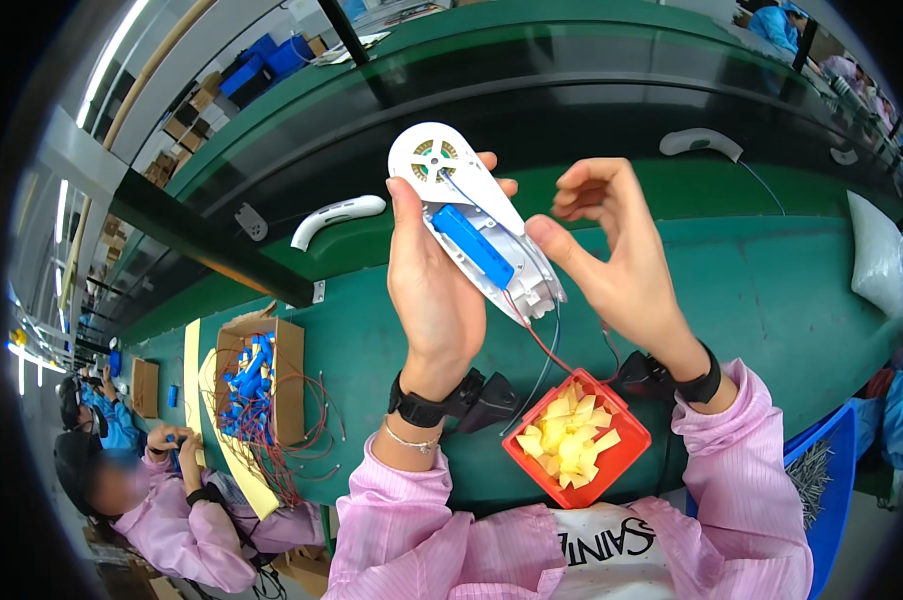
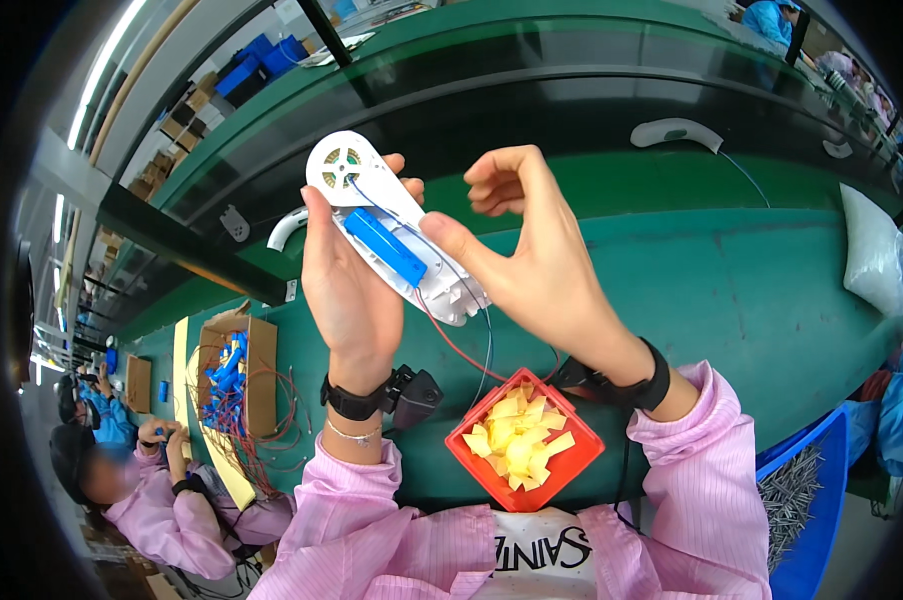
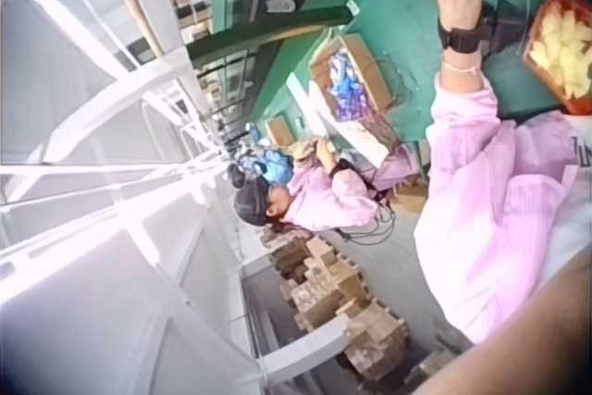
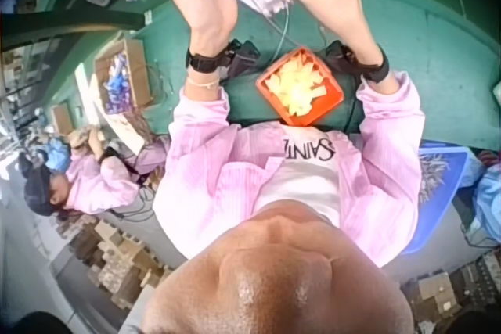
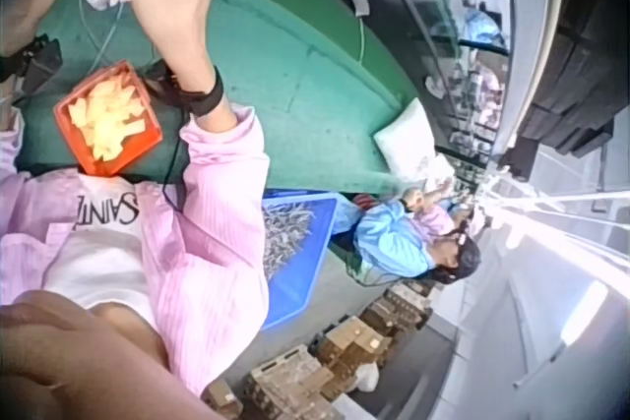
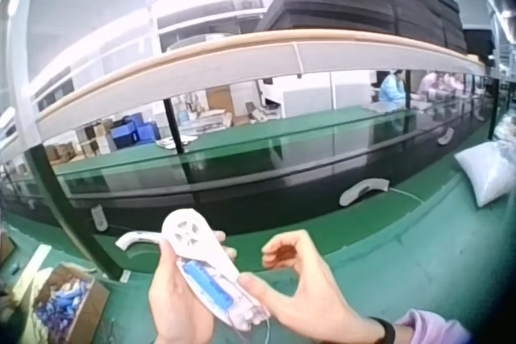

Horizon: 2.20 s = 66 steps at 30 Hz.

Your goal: Assembling a battery and internal components into the plastic housing of a handheld device on a factory assembly line.

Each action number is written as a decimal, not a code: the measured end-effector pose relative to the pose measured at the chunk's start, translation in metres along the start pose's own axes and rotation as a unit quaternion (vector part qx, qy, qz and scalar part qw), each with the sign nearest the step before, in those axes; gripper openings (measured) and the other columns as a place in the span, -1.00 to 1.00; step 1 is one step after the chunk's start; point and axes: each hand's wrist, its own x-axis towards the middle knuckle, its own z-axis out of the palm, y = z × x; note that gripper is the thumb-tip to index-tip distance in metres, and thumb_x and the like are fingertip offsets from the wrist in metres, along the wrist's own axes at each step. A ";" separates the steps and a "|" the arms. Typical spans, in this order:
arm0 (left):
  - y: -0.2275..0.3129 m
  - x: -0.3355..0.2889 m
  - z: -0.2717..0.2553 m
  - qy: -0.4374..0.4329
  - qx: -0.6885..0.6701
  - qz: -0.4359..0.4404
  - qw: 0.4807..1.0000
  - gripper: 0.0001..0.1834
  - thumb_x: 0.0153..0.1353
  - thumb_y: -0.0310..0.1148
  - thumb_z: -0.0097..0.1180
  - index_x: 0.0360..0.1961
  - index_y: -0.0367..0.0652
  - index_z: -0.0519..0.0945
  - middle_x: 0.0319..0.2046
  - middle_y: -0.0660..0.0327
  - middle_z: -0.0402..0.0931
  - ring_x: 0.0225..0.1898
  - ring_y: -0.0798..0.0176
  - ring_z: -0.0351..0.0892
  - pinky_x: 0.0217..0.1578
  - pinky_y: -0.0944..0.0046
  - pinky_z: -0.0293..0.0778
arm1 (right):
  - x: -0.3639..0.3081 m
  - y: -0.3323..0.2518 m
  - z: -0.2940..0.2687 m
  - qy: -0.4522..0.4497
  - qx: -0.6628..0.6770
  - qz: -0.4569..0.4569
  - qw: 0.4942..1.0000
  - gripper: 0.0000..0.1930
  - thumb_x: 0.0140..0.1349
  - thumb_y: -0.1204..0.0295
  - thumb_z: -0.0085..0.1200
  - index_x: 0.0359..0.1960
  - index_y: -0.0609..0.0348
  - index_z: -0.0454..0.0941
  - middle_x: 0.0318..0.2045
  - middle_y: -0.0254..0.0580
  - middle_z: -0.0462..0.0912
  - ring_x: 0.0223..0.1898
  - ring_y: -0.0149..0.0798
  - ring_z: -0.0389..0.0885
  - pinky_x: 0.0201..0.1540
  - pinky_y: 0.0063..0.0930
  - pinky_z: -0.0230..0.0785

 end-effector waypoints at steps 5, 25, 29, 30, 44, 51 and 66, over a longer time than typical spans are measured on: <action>0.001 0.006 0.010 -0.038 0.045 0.015 0.998 -0.43 0.50 -0.02 -0.33 0.43 0.05 0.05 0.12 -0.03 0.42 0.07 -0.01 0.54 0.04 0.07 0.52 | -0.004 -0.006 -0.003 -0.255 0.289 0.249 0.888 -0.62 0.38 0.23 0.08 0.03 0.25 0.35 -0.19 -0.20 0.56 -0.22 -0.43 0.59 -0.24 -0.52 0.47; -0.182 0.213 -0.103 0.227 -0.193 -0.171 0.939 -0.70 0.26 -0.41 0.05 -0.03 -0.32 0.41 -0.02 -0.10 0.47 0.08 -0.13 0.50 0.05 -0.16 0.49 | 0.029 -0.013 -0.058 0.023 -0.331 -0.047 0.942 -0.47 0.26 0.31 0.19 0.24 0.22 0.43 0.19 0.17 0.44 0.20 0.07 0.44 0.23 -0.21 0.25; -0.196 0.201 -0.079 0.074 -0.107 -0.252 0.959 -0.41 0.20 -0.18 0.18 0.24 -0.02 0.36 0.23 -0.02 0.32 0.39 -0.05 0.02 0.35 -0.21 -0.16 | 0.027 -0.018 -0.066 0.004 -0.246 -0.014 0.969 -0.64 0.25 0.42 0.16 0.07 0.26 0.56 0.05 0.06 0.58 0.10 -0.01 0.56 0.16 -0.30 0.34; -0.189 0.195 -0.079 -0.025 -0.046 -0.255 0.966 -0.47 0.21 -0.20 0.17 0.21 -0.04 0.43 0.22 0.06 0.36 0.36 -0.04 0.11 0.35 -0.17 -0.08 | 0.027 -0.014 -0.067 0.017 -0.251 -0.030 0.967 -0.71 0.25 0.46 0.16 -0.01 0.29 0.61 -0.04 0.02 0.64 0.00 -0.07 0.62 0.09 -0.36 0.39; -0.022 0.111 -0.220 -0.136 0.809 0.064 0.568 -0.50 0.13 -0.03 0.26 -0.06 -0.21 0.61 -0.20 0.04 0.55 -0.13 -0.06 0.56 -0.17 0.08 0.47 | 0.026 -0.017 -0.064 -0.004 -0.199 0.046 0.979 -0.75 0.24 0.46 0.16 -0.07 0.28 0.65 -0.33 -0.08 0.73 -0.25 -0.31 0.69 -0.07 -0.48 0.43; 0.004 0.004 -0.087 -0.191 0.568 0.126 0.791 -0.67 0.19 -0.22 0.25 -0.14 -0.24 0.62 -0.22 0.11 0.53 -0.19 0.07 0.52 -0.17 0.18 0.43 | 0.026 -0.009 -0.070 -0.067 -0.210 0.121 0.968 -0.70 0.29 0.32 0.15 -0.11 0.34 0.65 -0.36 -0.07 0.72 -0.32 -0.36 0.68 -0.21 -0.51 0.45; -0.034 0.007 -0.016 -0.190 0.438 0.150 0.866 -0.66 0.34 -0.29 0.05 0.07 -0.22 0.53 -0.06 0.09 0.56 -0.14 0.21 0.59 -0.12 0.27 0.48 | 0.022 -0.005 -0.064 -0.024 0.128 0.161 0.978 -0.51 0.47 0.22 -0.09 0.29 0.27 0.23 -0.23 -0.12 0.61 -0.13 -0.31 0.62 -0.04 -0.45 0.46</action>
